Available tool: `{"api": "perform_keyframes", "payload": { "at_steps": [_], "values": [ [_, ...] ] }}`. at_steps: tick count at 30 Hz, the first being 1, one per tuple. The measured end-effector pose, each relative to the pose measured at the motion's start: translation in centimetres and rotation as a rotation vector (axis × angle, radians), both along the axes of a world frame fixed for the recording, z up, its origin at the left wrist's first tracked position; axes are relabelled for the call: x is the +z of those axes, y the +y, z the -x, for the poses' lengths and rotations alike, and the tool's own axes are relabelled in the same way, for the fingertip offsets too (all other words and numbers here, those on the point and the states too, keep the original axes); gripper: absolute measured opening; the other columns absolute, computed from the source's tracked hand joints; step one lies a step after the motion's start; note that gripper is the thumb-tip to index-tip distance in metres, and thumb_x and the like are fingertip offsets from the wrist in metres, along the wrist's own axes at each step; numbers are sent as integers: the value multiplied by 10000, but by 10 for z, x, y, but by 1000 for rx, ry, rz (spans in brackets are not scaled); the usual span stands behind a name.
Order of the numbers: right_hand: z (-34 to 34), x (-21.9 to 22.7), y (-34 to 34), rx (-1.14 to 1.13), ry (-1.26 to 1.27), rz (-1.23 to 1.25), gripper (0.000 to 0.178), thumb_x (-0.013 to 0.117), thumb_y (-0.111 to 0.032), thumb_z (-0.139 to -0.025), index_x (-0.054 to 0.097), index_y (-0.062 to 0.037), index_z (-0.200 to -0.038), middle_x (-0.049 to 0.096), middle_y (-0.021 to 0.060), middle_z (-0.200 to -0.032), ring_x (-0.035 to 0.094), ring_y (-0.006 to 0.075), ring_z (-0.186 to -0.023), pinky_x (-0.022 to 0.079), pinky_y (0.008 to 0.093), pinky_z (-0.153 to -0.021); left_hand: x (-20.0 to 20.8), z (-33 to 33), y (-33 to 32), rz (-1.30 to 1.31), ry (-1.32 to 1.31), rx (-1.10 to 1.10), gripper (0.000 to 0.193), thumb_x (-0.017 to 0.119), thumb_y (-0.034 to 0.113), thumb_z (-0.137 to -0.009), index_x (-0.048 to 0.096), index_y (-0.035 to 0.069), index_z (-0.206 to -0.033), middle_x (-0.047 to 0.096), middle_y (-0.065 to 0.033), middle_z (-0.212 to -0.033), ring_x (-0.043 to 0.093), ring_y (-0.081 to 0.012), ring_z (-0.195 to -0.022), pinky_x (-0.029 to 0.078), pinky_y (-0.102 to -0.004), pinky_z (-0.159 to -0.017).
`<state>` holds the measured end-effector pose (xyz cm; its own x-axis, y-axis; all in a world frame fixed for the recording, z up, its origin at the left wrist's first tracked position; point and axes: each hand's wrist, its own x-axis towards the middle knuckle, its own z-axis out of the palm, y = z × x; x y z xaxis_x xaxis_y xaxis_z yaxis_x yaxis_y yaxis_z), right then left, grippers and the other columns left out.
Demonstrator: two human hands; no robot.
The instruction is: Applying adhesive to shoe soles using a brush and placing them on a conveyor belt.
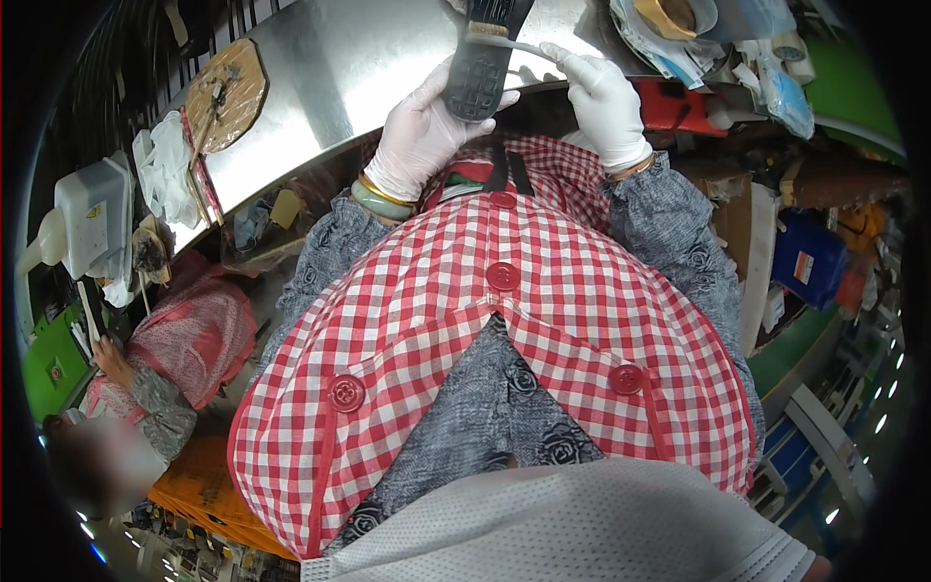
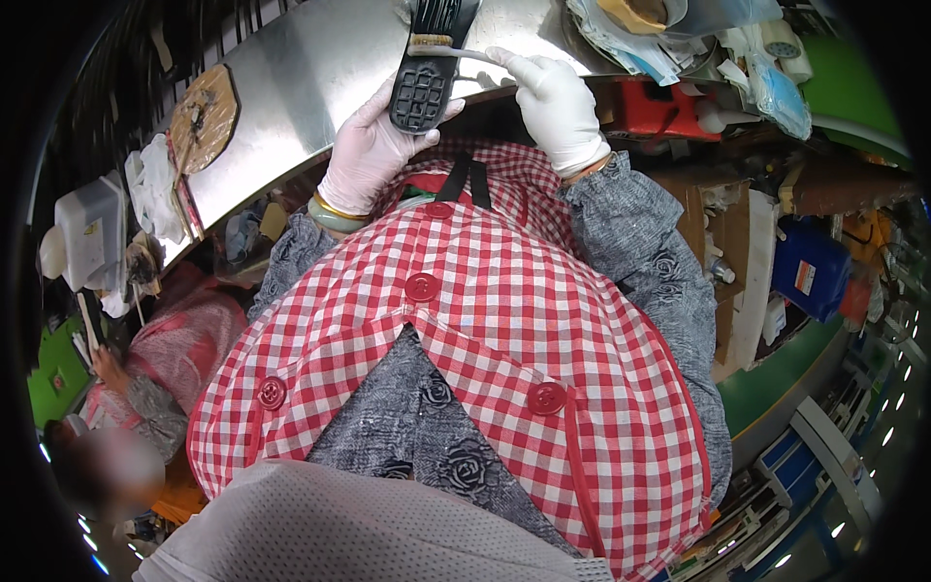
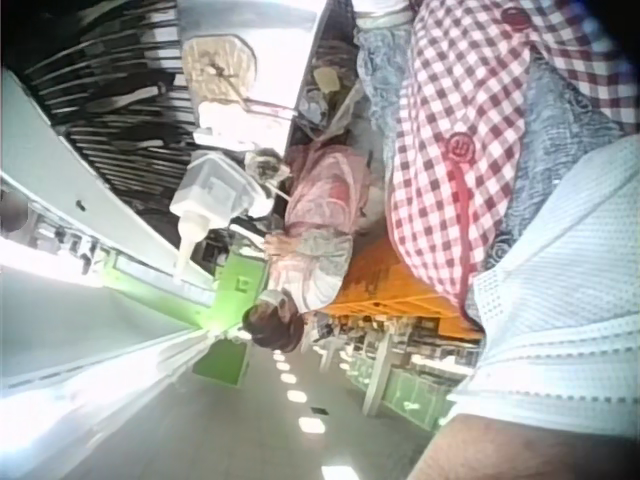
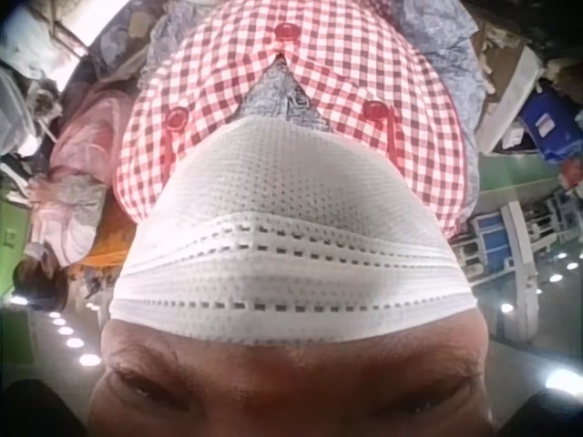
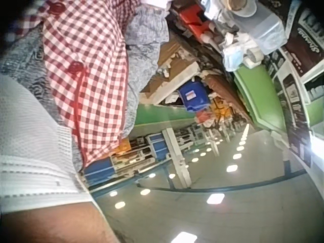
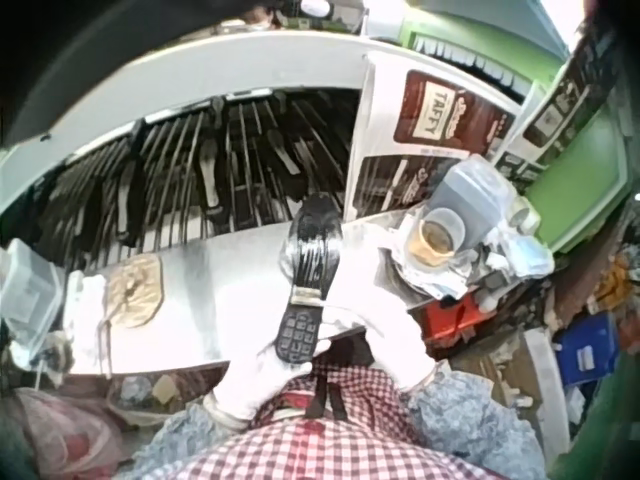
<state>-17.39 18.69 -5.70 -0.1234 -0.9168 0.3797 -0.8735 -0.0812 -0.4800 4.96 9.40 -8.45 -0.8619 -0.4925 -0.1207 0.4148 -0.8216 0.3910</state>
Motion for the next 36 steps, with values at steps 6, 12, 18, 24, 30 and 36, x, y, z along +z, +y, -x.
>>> {"api": "perform_keyframes", "payload": {
  "at_steps": [6, 12, 18, 24, 30, 36],
  "values": [
    [-22, -4, 21, -124, -538, -112, 310, 593, -54, -910, 634, -19, -1215, 695, 48, -962, 630, 100, -856, 508, 252, -711, -5, 8, -2, -59, 28, 6, 461, 281, 245, -1058, 286, 16, -1458, 434, -240, -1396, 454, -467, -1269, 569, -439, -841],
    [-42, -14, 29, -217, -831, -168, 391, 537, -36, -915, 598, -73, -1299, 612, 24, -905, 570, 96, -805, 475, 226, -767, -6, 12, 4, -36, 35, 44, 456, 270, 286, -1063, 332, 25, -1432, 518, -209, -1317, 550, -405, -1187, 561, -401, -820],
    [-27, -11, 26, -235, -750, -91, 405, 507, -46, -919, 612, -135, -1299, 594, 23, -877, 537, 86, -787, 459, 219, -748, -16, 4, 9, -182, 173, -5, 460, 259, 257, -1062, 290, 14, -1451, 434, -242, -1396, 437, -486, -1272, 564, -455, -831],
    [2, -19, 4, -185, -636, 90, 391, 512, -53, -923, 622, -160, -1283, 632, 61, -897, 571, 105, -776, 483, 245, -756, -11, -4, 18, -201, 145, -28, 455, 278, 236, -1058, 312, -28, -1427, 480, -230, -1355, 460, -461, -1265, 543, -441, -835],
    [-12, 4, 14, -144, -465, -94, 369, 539, -34, -915, 629, -86, -1269, 650, 15, -1028, 560, 59, -834, 468, 206, -793, -1, -18, 27, -162, -16, -18, 451, 282, 270, -1058, 351, 10, -1420, 498, -194, -1350, 515, -422, -1223, 552, -415, -821],
    [28, -2, -4, -233, -556, 41, 310, 537, -97, -933, 654, -110, -1220, 695, 102, -1112, 641, 141, -999, 470, 249, -896, -4, -33, 28, -160, -110, -50, 451, 275, 288, -1059, 384, 17, -1403, 520, -174, -1344, 537, -385, -1212, 561, -380, -802]
  ]
}}
